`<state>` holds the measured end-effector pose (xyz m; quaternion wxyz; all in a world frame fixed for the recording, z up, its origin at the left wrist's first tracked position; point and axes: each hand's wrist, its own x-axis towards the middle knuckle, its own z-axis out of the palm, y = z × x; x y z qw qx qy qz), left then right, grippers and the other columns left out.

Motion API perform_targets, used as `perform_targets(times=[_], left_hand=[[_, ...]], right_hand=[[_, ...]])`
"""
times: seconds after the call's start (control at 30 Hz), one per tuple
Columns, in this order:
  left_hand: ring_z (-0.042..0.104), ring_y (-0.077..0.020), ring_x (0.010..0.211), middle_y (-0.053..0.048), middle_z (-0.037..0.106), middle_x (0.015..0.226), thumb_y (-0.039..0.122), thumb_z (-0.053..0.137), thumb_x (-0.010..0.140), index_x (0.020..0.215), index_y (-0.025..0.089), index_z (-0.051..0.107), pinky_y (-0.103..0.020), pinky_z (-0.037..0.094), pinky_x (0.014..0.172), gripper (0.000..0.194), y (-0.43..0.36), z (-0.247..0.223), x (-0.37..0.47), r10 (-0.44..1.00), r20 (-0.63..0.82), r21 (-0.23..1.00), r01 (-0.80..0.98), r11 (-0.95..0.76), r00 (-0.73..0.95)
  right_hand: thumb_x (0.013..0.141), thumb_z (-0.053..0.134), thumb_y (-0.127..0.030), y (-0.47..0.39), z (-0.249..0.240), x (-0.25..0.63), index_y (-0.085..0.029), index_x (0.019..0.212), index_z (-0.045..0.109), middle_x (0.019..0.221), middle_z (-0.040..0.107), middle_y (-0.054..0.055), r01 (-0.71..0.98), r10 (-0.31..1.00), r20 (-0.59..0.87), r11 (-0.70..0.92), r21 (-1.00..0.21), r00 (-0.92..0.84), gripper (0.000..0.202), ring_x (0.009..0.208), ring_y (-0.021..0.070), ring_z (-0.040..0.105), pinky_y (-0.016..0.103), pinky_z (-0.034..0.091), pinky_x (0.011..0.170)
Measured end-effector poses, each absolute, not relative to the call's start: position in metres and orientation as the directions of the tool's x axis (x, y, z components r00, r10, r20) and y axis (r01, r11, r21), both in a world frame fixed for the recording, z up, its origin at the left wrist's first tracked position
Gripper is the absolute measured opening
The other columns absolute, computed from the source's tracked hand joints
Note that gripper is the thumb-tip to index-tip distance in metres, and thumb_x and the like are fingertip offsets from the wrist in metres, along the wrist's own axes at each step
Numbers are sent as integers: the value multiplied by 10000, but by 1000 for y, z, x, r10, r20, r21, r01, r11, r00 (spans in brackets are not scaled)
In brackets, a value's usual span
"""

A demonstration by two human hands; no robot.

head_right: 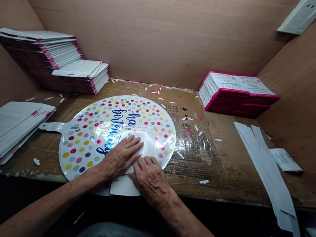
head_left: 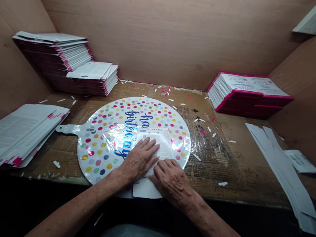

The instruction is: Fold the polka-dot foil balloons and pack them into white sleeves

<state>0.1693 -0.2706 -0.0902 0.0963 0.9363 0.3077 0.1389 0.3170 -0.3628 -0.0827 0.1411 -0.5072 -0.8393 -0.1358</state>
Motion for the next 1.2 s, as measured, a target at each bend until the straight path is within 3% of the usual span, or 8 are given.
perform_targets(times=[0.2, 0.3, 0.47, 0.67, 0.83, 1.03, 1.13, 1.2], left_hand=[[421, -325, 1348, -138, 536, 1390, 329, 423, 986, 1306, 157, 520, -519, 363, 1100, 376, -266, -87, 172, 552, 211, 226, 509, -831, 807], [425, -325, 1351, -142, 544, 1377, 331, 446, 981, 1297, 154, 514, -514, 376, 1094, 368, -262, -89, 177, 500, 233, 202, 461, -864, 834], [439, -343, 1349, -212, 524, 1378, 314, 550, 936, 1250, 106, 524, -508, 414, 1082, 377, -267, -95, 179, 506, 356, 177, 475, -862, 786], [549, -262, 1251, -129, 653, 1153, 369, 558, 930, 968, 181, 617, -396, 511, 1019, 200, -309, -81, 135, 440, 459, 333, 310, -891, 772], [426, -343, 1363, -197, 551, 1331, 533, 698, 788, 1139, 166, 611, -478, 485, 1047, 515, -333, -84, 107, 435, 364, 408, 278, -870, 824], [411, -312, 1382, -158, 545, 1357, 294, 605, 904, 968, 185, 687, -446, 484, 1055, 151, -336, -93, 112, 532, 406, 493, 311, -812, 743], [463, -291, 1347, -116, 608, 1264, 273, 532, 938, 774, 196, 675, -435, 496, 1041, 231, -340, -94, 123, 719, 339, 595, 454, -663, 606], [501, -305, 1307, -132, 595, 1271, 299, 555, 920, 787, 190, 642, -463, 505, 1021, 193, -341, -98, 132, 838, 307, 617, 576, -536, 451]], right_hand=[[990, 473, -411, -407, -66, 343, -193, 756, 546, 696, 596, 11, 841, 842, 173, 531, -101, -511, 328, 615, 162, 540, 304, 378, 598], [968, 474, -505, -433, -69, 357, -201, 694, 539, 626, 593, -10, 842, 860, 280, 490, -224, -427, 415, 570, 140, 555, 283, 399, 569], [993, 466, -387, -431, -97, 346, -74, 1228, 598, 1269, 630, 180, 853, 733, 521, 522, -19, -437, 412, 1220, 283, 549, 432, 444, 993], [981, 456, -131, -426, -115, 342, -78, 1277, 590, 1307, 625, 144, 830, 690, 530, 555, 49, -493, 329, 1294, 256, 510, 419, 456, 1025], [1008, 436, -218, -424, -107, 346, -150, 1198, 641, 1215, 684, 118, 811, 698, 563, 579, -81, -442, 288, 1198, 228, 583, 408, 504, 955], [981, 513, -267, -413, -98, 340, -192, 1001, 680, 1018, 727, 72, 767, 776, 571, 531, -359, -269, 184, 977, 192, 637, 354, 513, 861], [977, 529, -288, -402, -94, 330, -198, 841, 657, 855, 704, 41, 766, 886, 451, 362, -532, -105, 207, 819, 160, 639, 291, 516, 758], [982, 512, -294, -396, -95, 323, -186, 881, 658, 903, 699, 73, 831, 895, 445, 251, -497, -4, 208, 834, 174, 642, 299, 516, 745]])
